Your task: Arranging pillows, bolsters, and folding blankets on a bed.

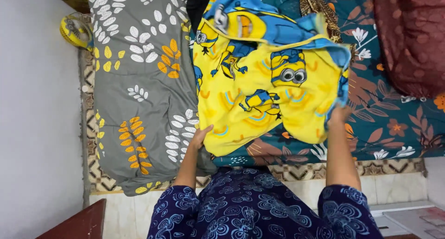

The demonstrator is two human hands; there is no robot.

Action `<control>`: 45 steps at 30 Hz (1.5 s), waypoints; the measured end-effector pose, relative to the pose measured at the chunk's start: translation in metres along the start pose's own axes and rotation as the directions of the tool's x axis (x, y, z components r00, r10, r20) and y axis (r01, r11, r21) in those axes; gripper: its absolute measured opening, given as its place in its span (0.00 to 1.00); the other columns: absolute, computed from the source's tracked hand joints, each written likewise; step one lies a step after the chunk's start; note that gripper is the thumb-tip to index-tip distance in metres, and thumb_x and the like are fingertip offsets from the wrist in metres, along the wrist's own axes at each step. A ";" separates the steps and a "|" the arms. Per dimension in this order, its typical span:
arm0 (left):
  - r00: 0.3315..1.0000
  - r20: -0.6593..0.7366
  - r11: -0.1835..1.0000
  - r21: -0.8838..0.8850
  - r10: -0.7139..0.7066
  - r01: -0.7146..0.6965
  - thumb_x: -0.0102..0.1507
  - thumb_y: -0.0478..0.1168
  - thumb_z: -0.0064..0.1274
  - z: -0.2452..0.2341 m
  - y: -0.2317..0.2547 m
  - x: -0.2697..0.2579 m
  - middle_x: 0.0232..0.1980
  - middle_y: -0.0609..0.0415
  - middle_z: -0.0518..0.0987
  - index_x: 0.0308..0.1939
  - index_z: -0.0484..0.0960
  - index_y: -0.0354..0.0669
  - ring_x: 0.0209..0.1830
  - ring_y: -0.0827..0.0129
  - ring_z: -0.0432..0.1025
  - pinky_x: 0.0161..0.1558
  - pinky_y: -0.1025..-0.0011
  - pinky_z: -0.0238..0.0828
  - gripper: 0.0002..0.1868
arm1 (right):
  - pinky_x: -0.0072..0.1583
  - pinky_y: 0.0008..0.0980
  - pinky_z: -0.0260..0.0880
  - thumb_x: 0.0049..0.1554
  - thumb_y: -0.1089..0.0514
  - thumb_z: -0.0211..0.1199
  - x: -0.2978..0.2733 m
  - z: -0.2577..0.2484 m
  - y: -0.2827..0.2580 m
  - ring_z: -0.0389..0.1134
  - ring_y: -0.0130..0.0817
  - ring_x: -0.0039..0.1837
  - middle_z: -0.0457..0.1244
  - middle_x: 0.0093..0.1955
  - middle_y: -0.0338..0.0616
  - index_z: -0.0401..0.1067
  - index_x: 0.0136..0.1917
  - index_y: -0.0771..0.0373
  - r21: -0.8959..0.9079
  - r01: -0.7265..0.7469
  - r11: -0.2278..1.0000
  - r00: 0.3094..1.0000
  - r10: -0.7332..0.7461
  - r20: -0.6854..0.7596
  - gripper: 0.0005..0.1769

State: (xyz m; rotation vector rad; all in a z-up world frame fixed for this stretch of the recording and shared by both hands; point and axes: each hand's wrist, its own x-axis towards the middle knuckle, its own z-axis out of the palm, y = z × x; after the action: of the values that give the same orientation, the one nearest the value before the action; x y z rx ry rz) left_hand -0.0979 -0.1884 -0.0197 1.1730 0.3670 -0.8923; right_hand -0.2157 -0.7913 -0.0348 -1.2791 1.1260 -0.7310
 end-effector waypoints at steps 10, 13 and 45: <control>0.929 0.312 0.943 -0.200 -0.197 0.267 0.63 0.44 0.60 0.074 0.004 0.021 0.62 0.50 0.80 0.65 0.74 0.39 0.58 0.62 0.77 0.59 0.63 0.75 0.28 | 0.71 0.47 0.57 0.51 0.48 0.75 -0.204 0.062 -0.030 0.57 0.52 0.70 0.57 0.69 0.57 0.60 0.69 0.69 -0.392 0.737 0.551 0.621 -0.324 0.713 0.42; 0.891 0.428 0.949 -0.187 -0.155 0.255 0.66 0.46 0.58 0.115 0.001 0.043 0.61 0.50 0.80 0.67 0.73 0.37 0.58 0.64 0.77 0.59 0.65 0.75 0.28 | 0.70 0.43 0.56 0.47 0.46 0.76 -0.264 0.099 -0.055 0.57 0.48 0.70 0.55 0.70 0.55 0.54 0.72 0.70 -0.130 0.564 0.815 0.409 -0.139 0.902 0.51; 0.883 -0.046 0.877 -0.108 0.466 -0.469 0.61 0.44 0.62 0.162 0.152 0.187 0.52 0.52 0.79 0.62 0.72 0.41 0.50 0.58 0.75 0.53 0.58 0.73 0.27 | 0.61 0.43 0.67 0.37 0.54 0.80 -0.205 -0.017 -0.130 0.67 0.49 0.60 0.66 0.55 0.56 0.62 0.65 0.60 -0.666 0.551 0.503 0.496 0.445 0.746 0.47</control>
State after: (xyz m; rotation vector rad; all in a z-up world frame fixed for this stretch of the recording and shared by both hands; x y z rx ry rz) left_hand 0.1028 -0.3949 0.0128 1.0972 0.1334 -0.4294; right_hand -0.2782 -0.6347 0.1409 -2.2073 0.4570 0.6943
